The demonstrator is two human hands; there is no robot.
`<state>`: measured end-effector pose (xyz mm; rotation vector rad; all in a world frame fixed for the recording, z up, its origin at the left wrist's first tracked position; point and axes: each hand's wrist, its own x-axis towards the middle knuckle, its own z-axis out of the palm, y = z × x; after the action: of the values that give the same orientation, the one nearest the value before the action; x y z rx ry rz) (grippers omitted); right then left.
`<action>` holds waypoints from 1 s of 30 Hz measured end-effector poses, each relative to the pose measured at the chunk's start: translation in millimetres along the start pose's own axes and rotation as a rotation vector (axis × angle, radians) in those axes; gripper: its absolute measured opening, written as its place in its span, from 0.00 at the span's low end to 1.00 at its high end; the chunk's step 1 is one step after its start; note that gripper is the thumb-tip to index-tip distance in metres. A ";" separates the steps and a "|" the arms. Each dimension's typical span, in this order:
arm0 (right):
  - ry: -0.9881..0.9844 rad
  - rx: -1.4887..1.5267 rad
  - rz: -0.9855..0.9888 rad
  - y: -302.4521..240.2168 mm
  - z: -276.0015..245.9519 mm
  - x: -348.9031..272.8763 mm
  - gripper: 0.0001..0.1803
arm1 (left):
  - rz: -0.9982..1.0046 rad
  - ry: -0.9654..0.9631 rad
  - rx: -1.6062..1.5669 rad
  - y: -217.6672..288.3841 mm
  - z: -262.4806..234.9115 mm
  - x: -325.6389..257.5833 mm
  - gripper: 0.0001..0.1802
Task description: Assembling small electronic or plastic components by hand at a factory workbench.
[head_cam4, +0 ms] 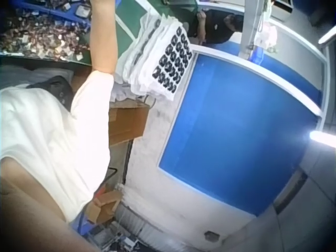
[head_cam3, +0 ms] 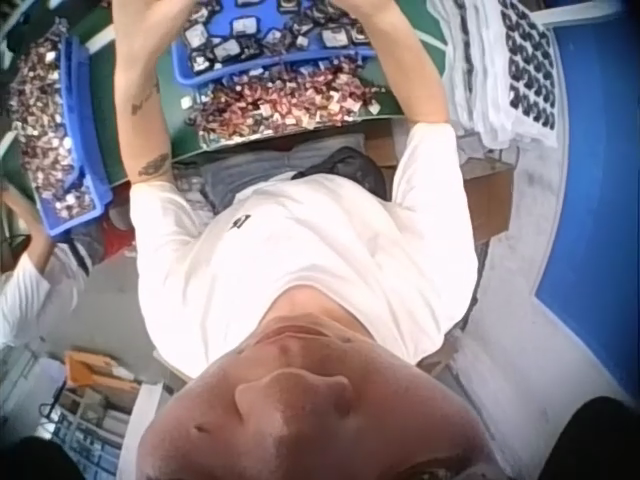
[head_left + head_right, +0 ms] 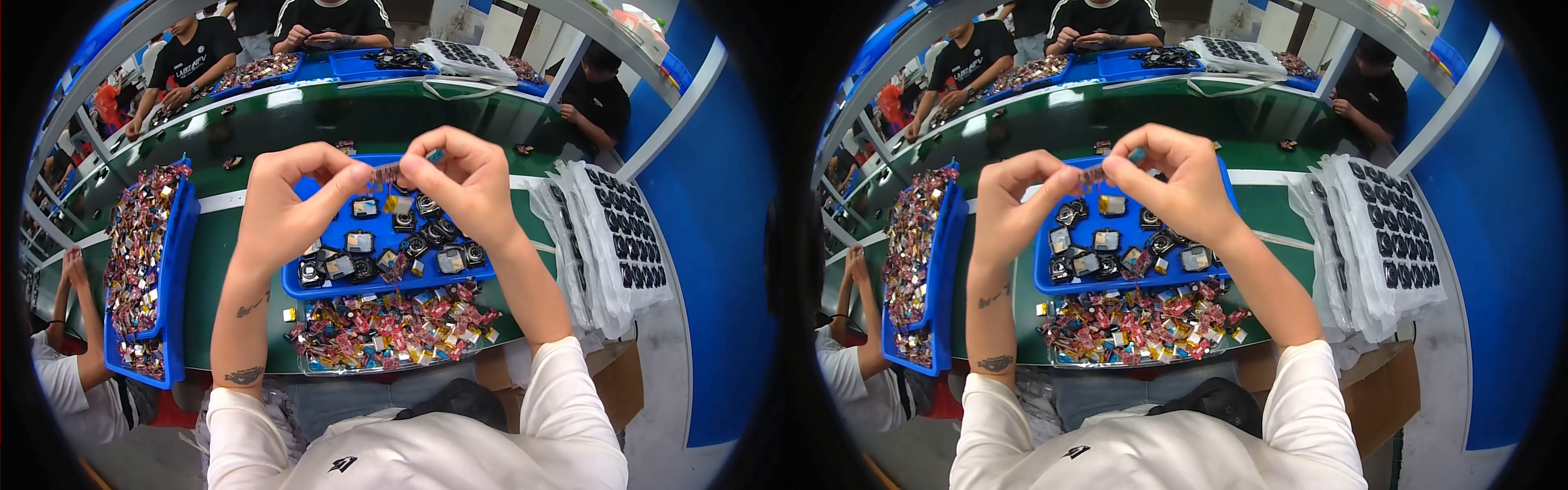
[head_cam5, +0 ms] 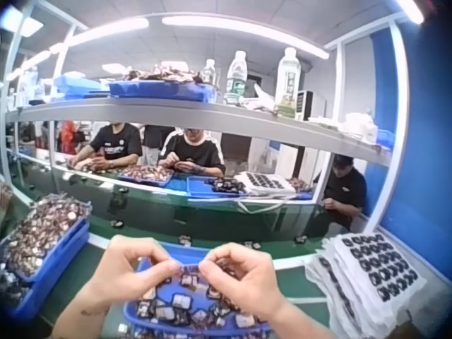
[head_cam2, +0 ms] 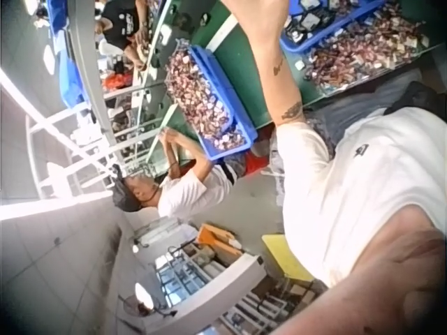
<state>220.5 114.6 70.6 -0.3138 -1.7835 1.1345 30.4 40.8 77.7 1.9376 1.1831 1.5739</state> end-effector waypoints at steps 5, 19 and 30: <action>0.095 0.002 -0.055 0.2 8.1 9.9 0.07 | -0.034 0.135 -0.025 1.0 4.1 -2.7 0.08; -0.038 -0.006 -0.068 1.8 0.5 5.8 0.06 | -0.175 0.027 -0.283 0.9 11.1 -0.3 0.06; -0.124 -0.056 -0.040 -3.0 -7.2 3.0 0.09 | -0.327 -0.066 -0.323 -5.2 10.3 0.2 0.08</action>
<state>225.7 118.9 75.6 -0.2441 -1.9246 1.0970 38.1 46.1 70.9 1.4947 1.0761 1.4156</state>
